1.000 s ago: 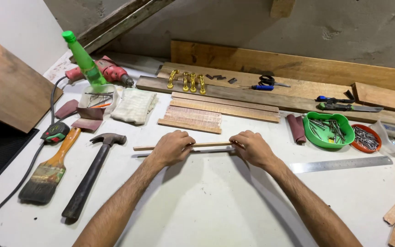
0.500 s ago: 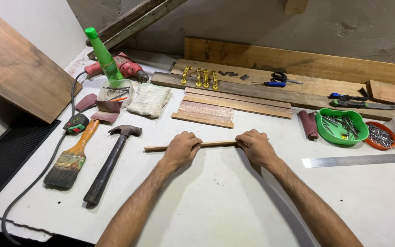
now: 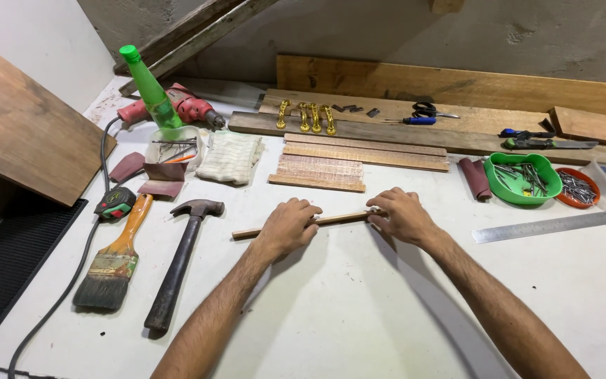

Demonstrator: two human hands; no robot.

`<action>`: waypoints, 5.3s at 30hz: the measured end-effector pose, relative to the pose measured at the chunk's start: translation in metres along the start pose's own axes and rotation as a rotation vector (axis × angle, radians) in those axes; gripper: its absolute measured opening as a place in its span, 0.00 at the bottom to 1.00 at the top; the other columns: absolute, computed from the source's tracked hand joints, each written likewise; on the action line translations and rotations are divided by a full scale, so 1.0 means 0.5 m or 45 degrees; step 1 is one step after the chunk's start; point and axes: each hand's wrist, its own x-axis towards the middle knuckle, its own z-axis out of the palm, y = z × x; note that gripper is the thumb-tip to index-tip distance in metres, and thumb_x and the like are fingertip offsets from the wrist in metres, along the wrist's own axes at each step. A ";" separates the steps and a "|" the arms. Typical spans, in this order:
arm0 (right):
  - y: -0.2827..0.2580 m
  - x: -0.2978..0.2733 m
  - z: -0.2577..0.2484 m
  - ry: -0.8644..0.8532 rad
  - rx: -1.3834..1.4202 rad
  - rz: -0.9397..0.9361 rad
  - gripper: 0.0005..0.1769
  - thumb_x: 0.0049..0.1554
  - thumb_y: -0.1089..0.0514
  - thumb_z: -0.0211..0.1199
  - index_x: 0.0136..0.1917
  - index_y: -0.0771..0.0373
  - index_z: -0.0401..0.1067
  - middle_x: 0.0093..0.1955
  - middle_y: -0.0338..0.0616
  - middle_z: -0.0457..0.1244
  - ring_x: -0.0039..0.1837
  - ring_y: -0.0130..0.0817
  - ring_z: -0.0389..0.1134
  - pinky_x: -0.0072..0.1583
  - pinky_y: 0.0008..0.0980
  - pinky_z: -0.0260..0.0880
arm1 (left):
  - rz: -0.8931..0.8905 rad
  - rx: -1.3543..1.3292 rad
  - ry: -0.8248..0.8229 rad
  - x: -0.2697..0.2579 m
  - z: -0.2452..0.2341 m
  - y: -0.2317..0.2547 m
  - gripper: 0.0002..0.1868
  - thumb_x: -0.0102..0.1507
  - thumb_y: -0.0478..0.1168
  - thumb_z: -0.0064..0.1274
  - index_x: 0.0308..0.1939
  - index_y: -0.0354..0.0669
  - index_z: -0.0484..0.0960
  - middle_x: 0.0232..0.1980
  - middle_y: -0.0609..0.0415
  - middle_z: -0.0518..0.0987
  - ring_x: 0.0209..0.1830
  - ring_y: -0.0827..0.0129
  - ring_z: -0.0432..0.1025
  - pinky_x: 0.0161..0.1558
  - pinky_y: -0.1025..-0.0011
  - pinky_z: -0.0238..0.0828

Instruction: Sanding small wooden strips and using a drill to make holes for woodworking.

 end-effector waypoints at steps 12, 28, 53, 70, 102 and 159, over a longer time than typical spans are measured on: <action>-0.087 0.044 -0.007 -0.015 -0.049 -0.072 0.18 0.60 0.44 0.64 0.58 0.54 0.77 0.58 0.42 0.70 0.63 0.36 0.64 0.60 0.49 0.62 | 0.054 -0.008 0.024 -0.013 -0.063 -0.043 0.19 0.63 0.46 0.59 0.56 0.46 0.82 0.47 0.53 0.81 0.49 0.64 0.72 0.55 0.61 0.71; -0.250 0.212 0.040 -0.018 -0.021 -0.364 0.15 0.59 0.49 0.63 0.58 0.52 0.78 0.58 0.41 0.70 0.63 0.36 0.67 0.62 0.52 0.64 | -0.018 -0.129 0.357 -0.157 -0.159 -0.192 0.11 0.62 0.43 0.59 0.45 0.44 0.86 0.39 0.53 0.82 0.45 0.61 0.76 0.51 0.60 0.73; -0.241 0.092 0.069 -0.173 0.205 -0.098 0.16 0.57 0.48 0.66 0.58 0.49 0.79 0.61 0.39 0.70 0.65 0.37 0.66 0.63 0.44 0.69 | -0.033 -0.171 0.059 -0.191 -0.130 -0.156 0.06 0.60 0.41 0.61 0.40 0.50 0.88 0.42 0.55 0.81 0.47 0.62 0.74 0.52 0.61 0.72; -0.243 0.086 0.035 -0.203 0.202 -0.071 0.21 0.58 0.47 0.65 0.64 0.51 0.75 0.61 0.42 0.68 0.64 0.37 0.66 0.63 0.47 0.69 | -0.039 -0.126 -0.017 -0.181 -0.155 -0.187 0.09 0.61 0.42 0.58 0.43 0.46 0.86 0.43 0.54 0.83 0.51 0.62 0.74 0.55 0.62 0.72; -0.501 0.673 0.050 0.083 0.121 -0.374 0.26 0.55 0.52 0.67 0.66 0.61 0.70 0.64 0.54 0.65 0.64 0.52 0.66 0.65 0.48 0.68 | -0.426 -0.170 0.781 -0.102 -0.303 -0.530 0.12 0.57 0.44 0.62 0.41 0.42 0.87 0.43 0.46 0.83 0.47 0.50 0.76 0.50 0.55 0.74; -0.484 1.011 0.050 -0.058 0.766 -0.148 0.51 0.38 0.49 0.80 0.70 0.64 0.62 0.53 0.59 0.71 0.54 0.54 0.74 0.57 0.45 0.74 | -0.746 -0.514 0.762 0.070 -0.389 -0.734 0.38 0.54 0.48 0.69 0.63 0.39 0.71 0.53 0.40 0.81 0.55 0.44 0.75 0.54 0.52 0.74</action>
